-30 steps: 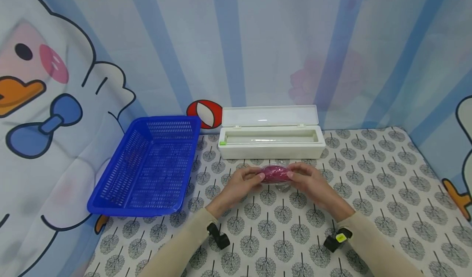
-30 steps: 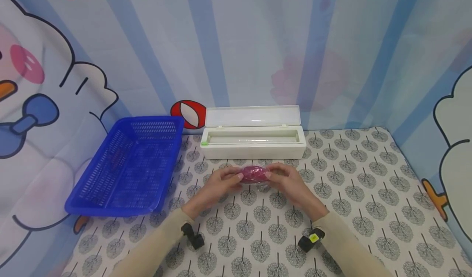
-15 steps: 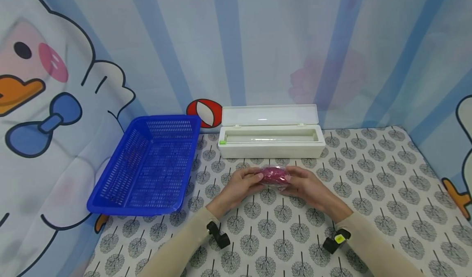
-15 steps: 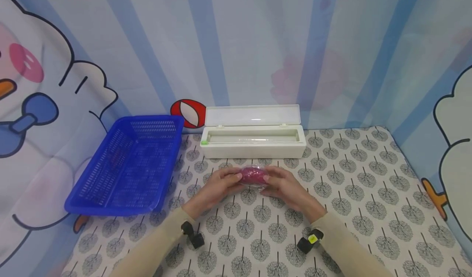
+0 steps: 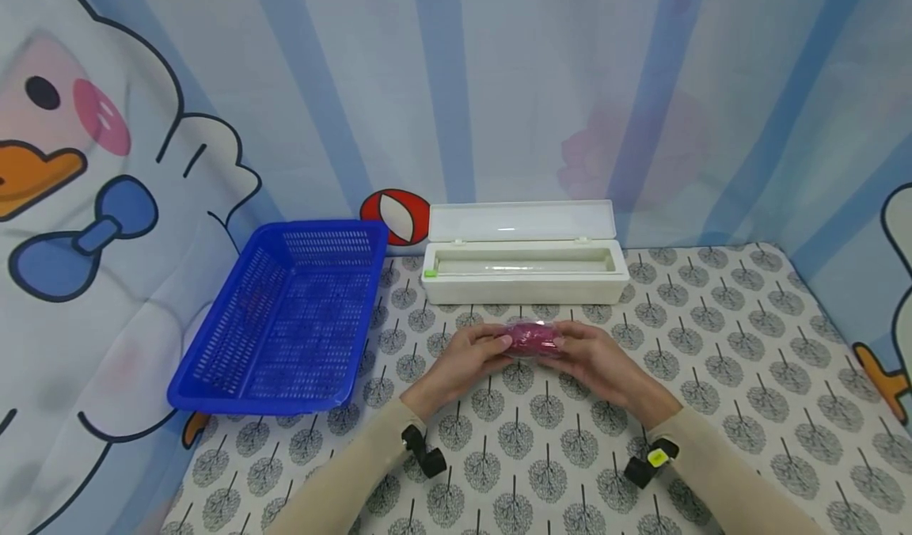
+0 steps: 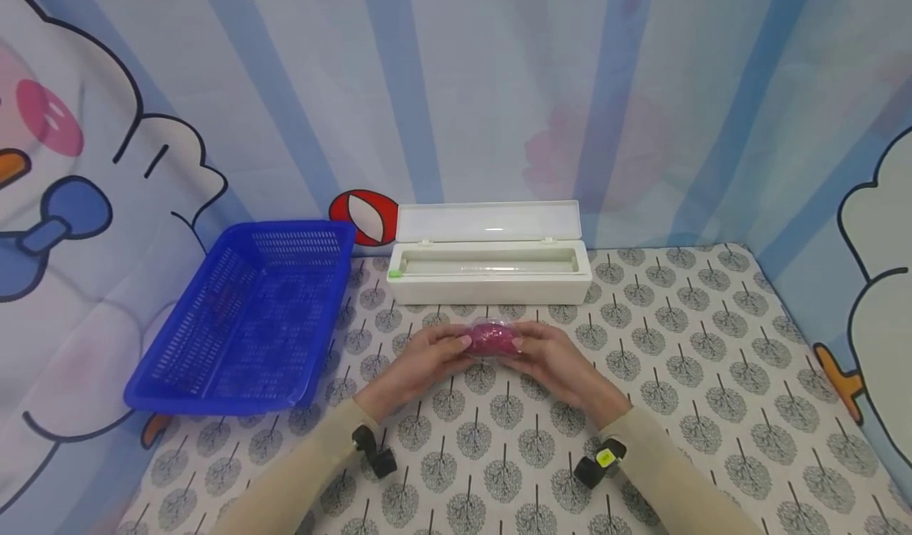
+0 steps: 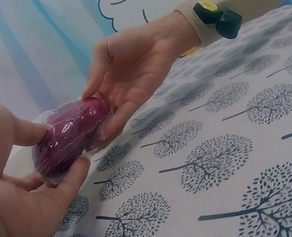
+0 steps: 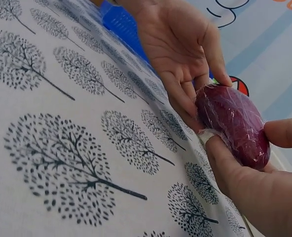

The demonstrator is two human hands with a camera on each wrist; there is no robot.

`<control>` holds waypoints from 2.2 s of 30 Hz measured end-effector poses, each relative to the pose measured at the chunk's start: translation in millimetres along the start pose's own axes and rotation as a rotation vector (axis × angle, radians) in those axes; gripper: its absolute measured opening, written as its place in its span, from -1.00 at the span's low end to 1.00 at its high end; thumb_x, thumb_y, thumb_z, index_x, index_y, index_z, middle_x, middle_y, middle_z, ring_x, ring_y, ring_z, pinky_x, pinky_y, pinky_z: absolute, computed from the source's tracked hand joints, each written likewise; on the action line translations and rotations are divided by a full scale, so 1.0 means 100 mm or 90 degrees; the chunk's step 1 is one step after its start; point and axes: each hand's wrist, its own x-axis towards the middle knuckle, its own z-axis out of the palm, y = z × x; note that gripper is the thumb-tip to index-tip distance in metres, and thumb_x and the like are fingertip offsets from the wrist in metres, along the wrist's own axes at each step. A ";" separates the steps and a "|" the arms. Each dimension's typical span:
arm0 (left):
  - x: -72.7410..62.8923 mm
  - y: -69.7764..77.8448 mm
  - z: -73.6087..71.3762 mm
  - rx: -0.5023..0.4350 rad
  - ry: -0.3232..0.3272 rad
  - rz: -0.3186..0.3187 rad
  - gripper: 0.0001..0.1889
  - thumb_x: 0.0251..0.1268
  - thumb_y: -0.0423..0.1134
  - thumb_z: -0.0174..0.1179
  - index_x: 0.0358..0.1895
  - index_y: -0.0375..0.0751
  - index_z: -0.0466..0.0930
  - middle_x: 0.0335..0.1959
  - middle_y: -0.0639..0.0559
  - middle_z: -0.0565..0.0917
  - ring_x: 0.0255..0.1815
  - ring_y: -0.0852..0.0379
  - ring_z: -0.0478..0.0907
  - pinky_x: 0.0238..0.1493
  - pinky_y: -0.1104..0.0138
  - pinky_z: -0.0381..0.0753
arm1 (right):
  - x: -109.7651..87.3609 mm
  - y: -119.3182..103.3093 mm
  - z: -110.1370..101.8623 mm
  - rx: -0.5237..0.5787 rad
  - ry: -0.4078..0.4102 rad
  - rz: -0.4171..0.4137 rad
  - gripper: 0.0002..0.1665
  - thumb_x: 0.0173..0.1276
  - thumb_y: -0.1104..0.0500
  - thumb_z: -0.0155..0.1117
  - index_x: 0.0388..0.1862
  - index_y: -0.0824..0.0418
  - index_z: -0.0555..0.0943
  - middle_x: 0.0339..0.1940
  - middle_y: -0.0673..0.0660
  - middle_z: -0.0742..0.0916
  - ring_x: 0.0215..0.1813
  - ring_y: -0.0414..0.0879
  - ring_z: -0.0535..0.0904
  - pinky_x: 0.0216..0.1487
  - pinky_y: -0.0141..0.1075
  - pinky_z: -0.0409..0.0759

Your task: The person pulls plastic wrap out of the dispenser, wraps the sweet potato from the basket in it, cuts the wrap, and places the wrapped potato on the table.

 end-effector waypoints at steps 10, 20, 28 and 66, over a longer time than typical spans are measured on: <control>-0.03 -0.03 -0.06 0.387 0.058 0.081 -0.57 0.56 -0.11 0.31 0.35 -0.20 0.58 0.26 -0.25 0.71 0.17 -0.08 0.75 0.10 0.24 0.79 | -0.04 0.03 0.01 -0.315 0.088 -0.016 -0.41 0.64 0.16 0.20 0.54 0.33 0.39 0.46 0.44 0.57 0.34 0.23 0.66 0.37 -0.14 0.66; -0.05 -0.02 -0.06 0.479 0.090 0.105 -0.59 0.53 -0.07 0.33 0.32 -0.11 0.64 0.12 -0.08 0.74 -0.11 0.13 0.70 -0.20 0.30 0.75 | -0.02 0.06 0.04 -0.505 0.137 -0.084 -0.44 0.54 0.18 0.36 0.44 0.30 0.56 0.26 0.36 0.73 0.22 0.23 0.71 0.24 0.05 0.73; -0.06 -0.02 -0.07 0.520 0.095 0.129 -0.59 0.52 -0.06 0.34 0.31 -0.11 0.64 0.12 -0.06 0.75 -0.04 0.09 0.69 -0.09 0.25 0.71 | -0.02 0.09 0.03 -0.595 0.113 -0.158 -0.37 0.51 0.24 0.38 0.51 0.29 0.52 0.24 0.42 0.74 0.14 0.25 0.76 0.17 0.07 0.77; -0.13 0.40 -0.04 0.635 0.039 0.086 -0.43 0.57 0.02 0.24 0.48 -0.19 0.48 0.38 -0.10 0.64 0.25 -0.08 0.64 0.16 0.03 0.71 | -0.12 -0.21 0.03 -0.761 0.042 -0.208 -0.43 0.68 0.21 0.17 0.49 0.53 0.41 0.32 0.46 0.62 0.30 0.36 0.61 0.33 0.27 0.60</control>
